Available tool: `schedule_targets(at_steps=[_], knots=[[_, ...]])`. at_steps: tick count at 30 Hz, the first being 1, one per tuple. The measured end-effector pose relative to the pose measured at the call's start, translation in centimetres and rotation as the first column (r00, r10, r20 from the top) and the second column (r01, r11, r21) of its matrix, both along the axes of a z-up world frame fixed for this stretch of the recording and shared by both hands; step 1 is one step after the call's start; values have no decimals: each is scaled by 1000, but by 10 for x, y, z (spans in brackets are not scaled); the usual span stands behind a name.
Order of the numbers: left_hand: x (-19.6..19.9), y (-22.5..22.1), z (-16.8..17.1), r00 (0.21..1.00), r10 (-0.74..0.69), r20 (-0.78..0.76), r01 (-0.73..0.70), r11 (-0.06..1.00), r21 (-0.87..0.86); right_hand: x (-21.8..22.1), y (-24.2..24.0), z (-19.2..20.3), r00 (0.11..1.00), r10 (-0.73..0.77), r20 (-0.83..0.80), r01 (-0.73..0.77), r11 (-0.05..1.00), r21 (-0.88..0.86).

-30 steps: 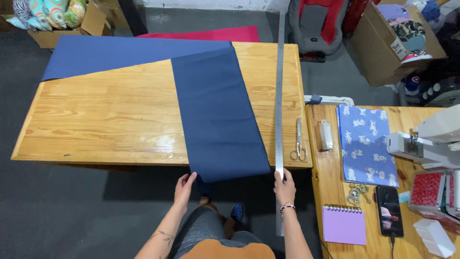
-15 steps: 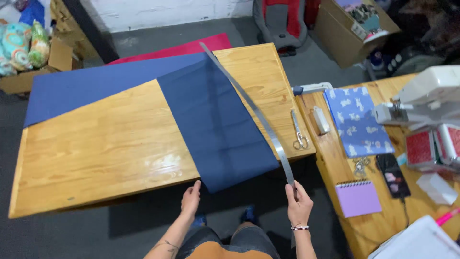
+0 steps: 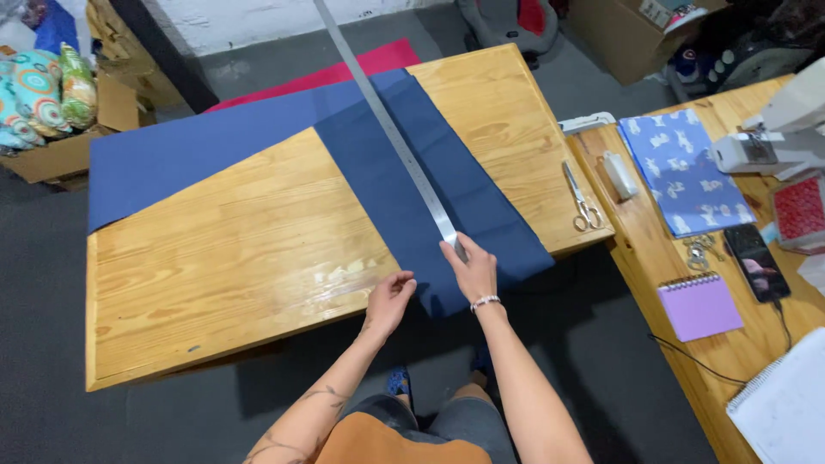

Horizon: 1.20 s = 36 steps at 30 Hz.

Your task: Measuring and marking blue fabric on a workbench and recording notes in a notebook

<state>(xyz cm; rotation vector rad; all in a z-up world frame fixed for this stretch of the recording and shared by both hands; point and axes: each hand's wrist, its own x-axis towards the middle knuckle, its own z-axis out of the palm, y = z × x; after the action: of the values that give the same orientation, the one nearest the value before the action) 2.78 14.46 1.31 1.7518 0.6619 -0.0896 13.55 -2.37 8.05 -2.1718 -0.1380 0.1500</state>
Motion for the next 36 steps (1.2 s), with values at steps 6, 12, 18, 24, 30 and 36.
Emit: schedule_targets(at_steps=[6,12,18,24,30,36], knots=[[19,47,-10,977,-201,72,138,851,506,45,47,-47,992,72,-102,-93,971,-219],[44,52,3,936,-339,93,189,710,678,76,68,-81,947,216,-236,-309,807,-503],[92,45,-24,870,-493,-3,371,650,663,86,80,-86,921,295,-255,-389,719,-576],[102,31,-17,808,-542,-232,513,453,729,60,27,-108,951,228,210,-111,882,-457],[98,28,-57,860,-495,-127,356,403,843,-17,-85,-157,781,-615,107,596,786,165],[96,23,-45,861,-505,-51,316,455,832,-57,-59,-106,620,-393,-680,745,567,352]])
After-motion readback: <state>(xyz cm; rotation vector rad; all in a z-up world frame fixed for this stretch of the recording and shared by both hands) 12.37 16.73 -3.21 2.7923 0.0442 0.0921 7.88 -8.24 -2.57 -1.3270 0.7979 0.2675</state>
